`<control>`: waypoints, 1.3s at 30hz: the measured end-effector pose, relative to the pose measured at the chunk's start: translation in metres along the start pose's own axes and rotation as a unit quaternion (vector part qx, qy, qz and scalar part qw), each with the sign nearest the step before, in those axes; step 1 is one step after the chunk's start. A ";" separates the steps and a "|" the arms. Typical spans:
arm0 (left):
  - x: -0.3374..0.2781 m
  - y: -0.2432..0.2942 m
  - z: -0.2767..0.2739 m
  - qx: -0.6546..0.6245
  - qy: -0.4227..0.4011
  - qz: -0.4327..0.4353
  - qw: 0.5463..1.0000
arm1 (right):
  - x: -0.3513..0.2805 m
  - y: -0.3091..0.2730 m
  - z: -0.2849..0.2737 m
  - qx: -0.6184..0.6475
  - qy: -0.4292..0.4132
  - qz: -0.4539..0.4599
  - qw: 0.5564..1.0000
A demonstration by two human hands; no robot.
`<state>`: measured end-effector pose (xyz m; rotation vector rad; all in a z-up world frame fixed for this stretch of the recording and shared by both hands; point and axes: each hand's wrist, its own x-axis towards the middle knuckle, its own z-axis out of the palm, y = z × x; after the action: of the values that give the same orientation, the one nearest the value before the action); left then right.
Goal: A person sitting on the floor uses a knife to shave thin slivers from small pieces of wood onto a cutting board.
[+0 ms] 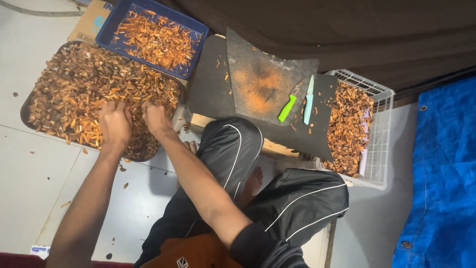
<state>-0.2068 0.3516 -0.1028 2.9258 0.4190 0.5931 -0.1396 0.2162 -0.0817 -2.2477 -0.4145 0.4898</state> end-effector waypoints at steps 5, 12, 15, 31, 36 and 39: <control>-0.015 0.007 -0.021 0.130 -0.020 0.054 0.990 | 0.009 0.004 0.009 -0.156 0.057 -0.051 0.985; -0.035 0.003 -0.006 0.129 -0.206 -0.088 0.966 | -0.008 -0.021 -0.014 -0.132 0.026 -0.017 0.991; -0.028 0.010 -0.021 0.010 -0.240 -0.110 0.964 | -0.012 -0.024 -0.020 -0.080 -0.014 -0.016 0.997; 0.003 0.025 -0.032 -0.164 -0.120 -0.134 0.970 | 0.010 0.016 0.030 -0.093 -0.025 -0.100 0.990; 0.011 0.021 -0.019 -0.267 -0.055 -0.178 0.946 | 0.009 0.012 0.023 -0.043 -0.061 -0.095 0.993; 0.010 0.019 -0.009 -0.281 -0.054 -0.186 0.940 | 0.012 0.014 0.030 -0.002 -0.073 -0.073 0.995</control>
<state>-0.1971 0.3369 -0.0875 2.2461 0.6442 0.4069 -0.1413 0.2308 -0.1133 -2.1731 -0.6512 0.5792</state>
